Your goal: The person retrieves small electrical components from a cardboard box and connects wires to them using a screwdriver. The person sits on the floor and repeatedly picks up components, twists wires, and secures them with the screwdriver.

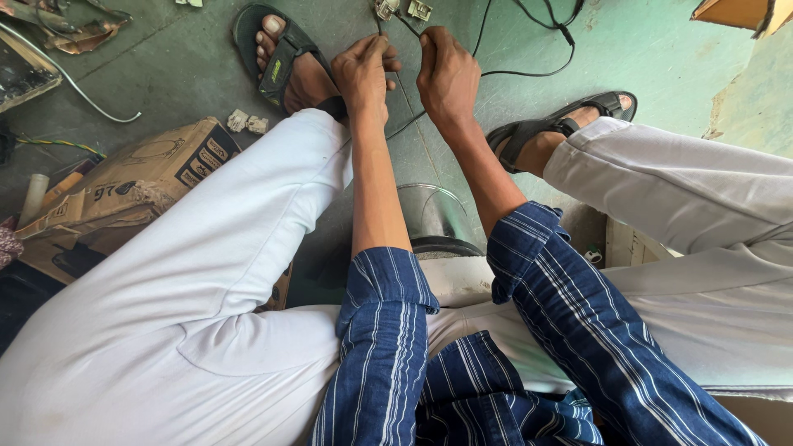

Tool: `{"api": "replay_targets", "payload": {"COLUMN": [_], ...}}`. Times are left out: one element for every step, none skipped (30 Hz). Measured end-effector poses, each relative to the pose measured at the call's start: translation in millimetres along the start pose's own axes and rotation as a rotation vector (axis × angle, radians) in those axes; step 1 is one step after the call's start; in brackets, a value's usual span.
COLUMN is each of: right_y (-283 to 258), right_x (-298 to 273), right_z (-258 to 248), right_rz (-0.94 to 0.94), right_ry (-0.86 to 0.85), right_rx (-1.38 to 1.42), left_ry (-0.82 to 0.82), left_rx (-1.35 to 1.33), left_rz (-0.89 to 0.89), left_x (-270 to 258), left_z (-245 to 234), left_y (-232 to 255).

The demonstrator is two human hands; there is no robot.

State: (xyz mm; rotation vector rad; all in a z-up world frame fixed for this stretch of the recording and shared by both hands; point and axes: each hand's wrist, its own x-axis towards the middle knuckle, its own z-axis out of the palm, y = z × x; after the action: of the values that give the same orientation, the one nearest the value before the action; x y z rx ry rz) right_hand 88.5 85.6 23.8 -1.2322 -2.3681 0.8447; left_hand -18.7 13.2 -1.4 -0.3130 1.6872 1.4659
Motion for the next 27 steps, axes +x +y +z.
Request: {"api": "replay_targets", "payload": {"right_y": [-0.1,-0.2,-0.9,-1.5,-2.1,-2.8,-3.4,-4.3,-5.2,-6.1,-6.9,-7.6,-8.3,-9.0,-9.6,-9.7,-9.6,-9.4,-9.0,-8.6,-8.6,-8.5,-8.3,-8.1,-7.9,-7.6,-7.4], "right_x": [0.1,0.4,0.6,1.2,1.1,0.9,1.3,1.3,0.5,-0.2,-0.5,-0.8,-0.4,0.3,0.7,1.1,0.7,0.7,1.5,2.1,2.2,2.1,1.1,0.3,0.1,0.3,1.0], "right_z": [-0.4,-0.9,-1.0,-1.2,-1.6,-2.0,-2.3,-2.5,-3.0,-3.3,-3.5,-4.0,-3.8,-3.3,-2.9,-2.8,-3.0,-3.0,-2.8,-2.6,-2.2,-1.8,-2.0,-2.1,-1.7,-1.3,-1.0], "right_rz": [-0.004,-0.007,-0.011,-0.008,-0.005,-0.002,-0.007,-0.011,-0.015,-0.009,-0.005,-0.001,-0.007,-0.013,-0.020,-0.013,-0.005,0.003,0.004,0.004,0.005,0.014,0.022,0.031,0.031,0.030,0.029], "right_ry": [0.004,0.009,0.012,0.010,0.006,0.002,0.008,0.014,0.020,0.021,0.021,0.022,0.030,0.038,0.044,0.041,0.038,0.034,0.031,0.028,0.025,0.016,0.006,-0.004,-0.003,-0.003,-0.001], "right_rx": [-0.002,-0.004,-0.004,-0.003,-0.002,-0.001,0.004,0.009,0.013,0.022,0.031,0.040,0.040,0.040,0.040,0.039,0.037,0.035,0.039,0.043,0.047,0.044,0.041,0.037,0.041,0.044,0.047], "left_ry": [-0.002,-0.003,-0.003,-0.002,0.001,0.003,0.008,0.013,0.018,0.018,0.019,0.020,0.016,0.013,0.011,0.014,0.016,0.019,0.017,0.015,0.013,0.019,0.025,0.031,0.032,0.032,0.032], "left_rx": [0.009,0.017,0.026,0.032,0.038,0.043,0.044,0.044,0.045,0.039,0.032,0.026,0.028,0.031,0.033,0.038,0.044,0.049,0.043,0.037,0.031,0.018,0.004,-0.010,-0.007,-0.005,-0.003], "left_rz": [0.001,0.003,0.004,-0.001,-0.008,-0.014,-0.015,-0.016,-0.017,-0.023,-0.029,-0.034,-0.032,-0.029,-0.026,-0.025,-0.025,-0.025,-0.023,-0.020,-0.019,-0.012,-0.006,0.001,0.002,0.003,0.006], "left_x": [0.8,1.5,2.1,2.8,2.7,2.5,3.2,3.9,3.8,3.4,3.2,2.8,3.0,3.4,3.6,3.3,2.2,1.9,2.8,3.7,4.5,5.6,5.4,5.2,6.4,7.2,8.0], "left_z": [0.5,1.1,0.8,0.7,0.3,0.0,0.4,0.7,0.8,0.8,1.0,1.2,1.1,1.0,0.7,0.5,0.1,-0.5,-0.1,0.0,-0.4,-0.4,-0.9,-1.3,-1.4,-1.6,-1.6], "left_y": [-0.6,-1.3,-1.8,-2.4,-3.5,-4.5,-4.8,-5.0,-5.4,-5.7,-5.7,-5.6,-5.1,-4.4,-4.0,-4.2,-5.1,-5.8,-6.1,-6.5,-7.2,-8.1,-9.9,-11.7,-12.6,-13.7,-14.3]}}
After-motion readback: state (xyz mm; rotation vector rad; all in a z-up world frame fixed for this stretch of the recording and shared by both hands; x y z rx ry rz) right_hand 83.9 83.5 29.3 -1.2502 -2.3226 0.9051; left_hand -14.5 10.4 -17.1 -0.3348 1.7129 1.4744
